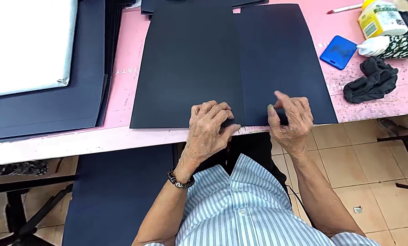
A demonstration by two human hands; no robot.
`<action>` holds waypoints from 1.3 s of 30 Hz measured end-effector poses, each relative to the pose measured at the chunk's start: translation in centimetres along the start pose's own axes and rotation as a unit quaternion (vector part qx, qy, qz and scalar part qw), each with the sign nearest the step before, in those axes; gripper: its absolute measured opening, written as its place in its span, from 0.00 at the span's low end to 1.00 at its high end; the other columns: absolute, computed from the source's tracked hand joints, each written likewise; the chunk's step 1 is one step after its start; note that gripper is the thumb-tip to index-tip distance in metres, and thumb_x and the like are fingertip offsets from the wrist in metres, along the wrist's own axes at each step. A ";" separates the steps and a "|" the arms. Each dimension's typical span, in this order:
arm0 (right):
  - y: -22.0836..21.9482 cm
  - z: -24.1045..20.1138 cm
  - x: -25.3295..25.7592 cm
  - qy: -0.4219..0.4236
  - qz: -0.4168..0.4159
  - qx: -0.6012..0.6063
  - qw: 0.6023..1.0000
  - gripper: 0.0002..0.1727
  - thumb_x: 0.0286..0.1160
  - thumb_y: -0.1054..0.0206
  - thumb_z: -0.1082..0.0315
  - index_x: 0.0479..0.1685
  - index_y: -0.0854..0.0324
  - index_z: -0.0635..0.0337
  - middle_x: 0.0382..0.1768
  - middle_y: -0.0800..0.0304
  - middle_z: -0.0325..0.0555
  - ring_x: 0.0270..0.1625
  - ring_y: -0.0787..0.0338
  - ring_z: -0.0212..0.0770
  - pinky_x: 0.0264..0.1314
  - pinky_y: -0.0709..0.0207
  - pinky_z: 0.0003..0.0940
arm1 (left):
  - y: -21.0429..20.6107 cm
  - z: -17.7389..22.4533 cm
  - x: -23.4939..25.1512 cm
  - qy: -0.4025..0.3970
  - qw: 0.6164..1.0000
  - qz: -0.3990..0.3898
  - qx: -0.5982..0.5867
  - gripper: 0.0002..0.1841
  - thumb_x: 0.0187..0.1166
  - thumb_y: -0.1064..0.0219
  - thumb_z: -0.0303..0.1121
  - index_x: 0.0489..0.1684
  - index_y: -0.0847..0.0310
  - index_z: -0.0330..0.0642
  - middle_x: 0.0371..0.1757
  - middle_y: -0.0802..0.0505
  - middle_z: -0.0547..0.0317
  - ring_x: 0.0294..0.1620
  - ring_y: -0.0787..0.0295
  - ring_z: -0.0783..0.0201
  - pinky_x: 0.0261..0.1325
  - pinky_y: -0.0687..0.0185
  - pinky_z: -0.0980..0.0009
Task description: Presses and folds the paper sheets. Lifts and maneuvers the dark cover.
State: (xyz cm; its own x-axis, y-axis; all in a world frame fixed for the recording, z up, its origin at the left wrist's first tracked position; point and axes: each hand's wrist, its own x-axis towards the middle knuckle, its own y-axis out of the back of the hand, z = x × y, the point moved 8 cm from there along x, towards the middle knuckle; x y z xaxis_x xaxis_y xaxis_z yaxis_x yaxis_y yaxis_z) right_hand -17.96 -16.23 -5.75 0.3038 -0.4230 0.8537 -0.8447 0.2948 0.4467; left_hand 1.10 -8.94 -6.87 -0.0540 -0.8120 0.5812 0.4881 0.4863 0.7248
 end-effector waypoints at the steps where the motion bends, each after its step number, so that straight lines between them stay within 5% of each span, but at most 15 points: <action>1: 0.1 0.1 -0.1 -0.008 0.005 0.000 1.000 0.20 0.78 0.34 0.67 0.63 0.15 0.72 0.33 0.10 0.53 0.37 0.16 0.44 0.46 0.25 0.36 | 0.0 0.0 0.0 0.000 1.000 0.000 -0.001 0.14 0.74 0.26 0.46 0.41 0.07 0.46 0.57 0.05 0.57 0.62 0.15 0.55 0.66 0.33 0.53; 5: 0.2 0.2 -0.3 -0.015 0.035 -0.011 0.999 0.23 0.79 0.34 0.65 0.67 0.20 0.73 0.33 0.12 0.53 0.38 0.17 0.44 0.46 0.25 0.34 | 0.2 0.1 0.0 0.001 1.000 0.012 -0.009 0.13 0.73 0.25 0.46 0.42 0.07 0.46 0.56 0.05 0.57 0.63 0.16 0.55 0.67 0.34 0.53; 15: 0.2 -0.1 -0.5 0.020 0.065 -0.022 0.997 0.13 0.76 0.33 0.68 0.48 0.09 0.69 0.32 0.08 0.52 0.36 0.16 0.43 0.45 0.26 0.35 | 0.1 0.0 -0.2 -0.007 1.000 0.026 0.002 0.13 0.74 0.25 0.46 0.41 0.07 0.46 0.55 0.05 0.57 0.60 0.14 0.57 0.69 0.34 0.54; 24: 0.0 0.0 -0.5 0.023 0.054 -0.025 0.998 0.11 0.78 0.34 0.70 0.44 0.08 0.68 0.26 0.10 0.51 0.30 0.18 0.43 0.39 0.27 0.34 | 0.1 0.0 -0.1 -0.009 0.999 0.016 -0.034 0.13 0.73 0.25 0.45 0.41 0.06 0.47 0.56 0.06 0.57 0.62 0.15 0.57 0.69 0.34 0.54; 27: -0.2 0.1 -0.4 0.012 0.036 -0.015 0.999 0.11 0.77 0.34 0.71 0.45 0.07 0.68 0.27 0.10 0.52 0.32 0.17 0.44 0.41 0.27 0.34 | 2.2 -0.9 0.4 0.050 0.981 0.009 -0.189 0.17 0.76 0.27 0.44 0.48 0.09 0.39 0.61 0.08 0.53 0.68 0.15 0.60 0.75 0.26 0.58; 30: 0.0 0.7 0.7 -0.046 -0.045 0.035 0.997 0.12 0.80 0.33 0.70 0.51 0.09 0.69 0.34 0.08 0.55 0.39 0.14 0.45 0.48 0.23 0.34 | 7.1 -4.5 1.0 0.179 0.969 0.025 -0.171 0.16 0.83 0.33 0.40 0.59 0.15 0.38 0.58 0.08 0.56 0.54 0.10 0.69 0.57 0.13 0.70; 31: 0.4 1.1 1.2 -0.072 -0.088 0.036 0.993 0.14 0.82 0.34 0.68 0.57 0.11 0.69 0.40 0.08 0.56 0.44 0.13 0.47 0.52 0.20 0.37 | 8.7 -6.6 1.2 0.226 0.969 0.019 -0.099 0.18 0.85 0.36 0.43 0.62 0.17 0.40 0.56 0.08 0.55 0.51 0.10 0.67 0.52 0.14 0.68; 35: 3.9 7.5 2.2 -0.247 -0.191 -0.102 0.945 0.27 0.91 0.46 0.53 0.76 0.22 0.63 0.63 0.13 0.65 0.63 0.13 0.64 0.65 0.21 0.60 | 12.5 -17.9 1.6 0.407 0.906 -0.041 0.108 0.34 0.86 0.41 0.54 0.79 0.30 0.34 0.70 0.16 0.29 0.70 0.20 0.29 0.68 0.31 0.27; 39: 4.9 13.3 1.6 -0.381 -0.220 -0.195 0.877 0.34 0.91 0.49 0.47 0.72 0.26 0.74 0.65 0.23 0.81 0.67 0.23 0.82 0.65 0.34 0.78 | 12.7 -22.9 2.4 0.474 0.869 -0.086 0.112 0.37 0.87 0.46 0.60 0.71 0.22 0.29 0.63 0.14 0.24 0.67 0.19 0.26 0.66 0.34 0.22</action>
State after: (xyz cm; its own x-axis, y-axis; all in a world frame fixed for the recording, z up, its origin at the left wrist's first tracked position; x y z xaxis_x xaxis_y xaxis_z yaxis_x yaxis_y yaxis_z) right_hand -27.45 -26.88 -5.81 0.0548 -0.9748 0.2161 -0.4604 0.1674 0.8718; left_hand 27.14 -12.14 -4.75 0.6854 -0.7274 -0.0319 0.3555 0.2960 0.8866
